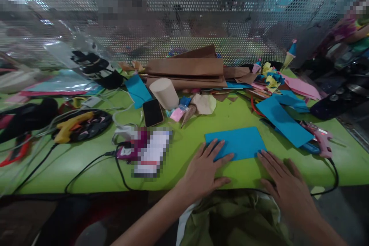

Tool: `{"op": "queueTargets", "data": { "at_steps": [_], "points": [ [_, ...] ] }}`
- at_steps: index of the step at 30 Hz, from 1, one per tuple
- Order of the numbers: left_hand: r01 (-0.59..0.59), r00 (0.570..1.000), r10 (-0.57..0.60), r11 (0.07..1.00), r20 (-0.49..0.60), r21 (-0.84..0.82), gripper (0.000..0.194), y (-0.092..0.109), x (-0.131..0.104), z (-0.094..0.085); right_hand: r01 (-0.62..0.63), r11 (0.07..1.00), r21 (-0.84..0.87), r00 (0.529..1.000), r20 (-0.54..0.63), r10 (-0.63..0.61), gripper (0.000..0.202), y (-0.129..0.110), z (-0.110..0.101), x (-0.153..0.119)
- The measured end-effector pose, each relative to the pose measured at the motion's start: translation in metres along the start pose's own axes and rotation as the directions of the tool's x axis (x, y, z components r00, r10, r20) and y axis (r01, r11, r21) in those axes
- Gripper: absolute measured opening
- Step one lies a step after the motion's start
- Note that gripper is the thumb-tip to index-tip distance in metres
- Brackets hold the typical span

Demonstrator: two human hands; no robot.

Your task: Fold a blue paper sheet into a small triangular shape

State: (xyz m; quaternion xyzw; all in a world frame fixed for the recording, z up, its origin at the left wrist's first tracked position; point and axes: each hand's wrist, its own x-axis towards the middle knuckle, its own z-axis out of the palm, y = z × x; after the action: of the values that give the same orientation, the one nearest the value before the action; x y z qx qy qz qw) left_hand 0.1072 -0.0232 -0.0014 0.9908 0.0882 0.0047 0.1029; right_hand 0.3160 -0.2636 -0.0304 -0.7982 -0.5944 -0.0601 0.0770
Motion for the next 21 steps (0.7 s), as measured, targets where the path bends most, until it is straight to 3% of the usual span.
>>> {"op": "queueTargets", "data": {
  "at_steps": [6, 9, 14, 18, 21],
  "points": [
    [0.075, 0.996, -0.071, 0.993, -0.048, 0.090, 0.074, -0.011, -0.047, -0.005, 0.021, 1.000, 0.013, 1.000, -0.009, -0.021, 0.067, 0.005, 0.003, -0.002],
    [0.116, 0.990, -0.106, 0.986, -0.088, 0.119, 0.068, -0.007, -0.062, -0.005, 0.020, 0.999, 0.029, 0.999, -0.045, -0.019, 0.062, 0.006, 0.001, 0.002],
    [0.068, 0.985, -0.055, 0.994, -0.163, 0.080, 0.059, 0.014, -0.048, -0.001, 0.043, 0.999, -0.001, 0.990, -0.132, -0.043, 0.051, -0.018, -0.010, 0.024],
    [0.018, 0.995, -0.018, 1.000, -0.100, 0.000, 0.070, 0.022, -0.029, 0.007, 0.275, 0.960, 0.059, 0.960, -0.078, -0.270, 0.059, -0.052, -0.006, 0.040],
    [0.036, 0.997, -0.039, 0.998, -0.071, -0.047, 0.066, 0.019, -0.028, 0.011, 0.333, 0.939, 0.083, 0.943, -0.021, -0.332, 0.062, -0.050, 0.002, 0.036]
  ]
}}
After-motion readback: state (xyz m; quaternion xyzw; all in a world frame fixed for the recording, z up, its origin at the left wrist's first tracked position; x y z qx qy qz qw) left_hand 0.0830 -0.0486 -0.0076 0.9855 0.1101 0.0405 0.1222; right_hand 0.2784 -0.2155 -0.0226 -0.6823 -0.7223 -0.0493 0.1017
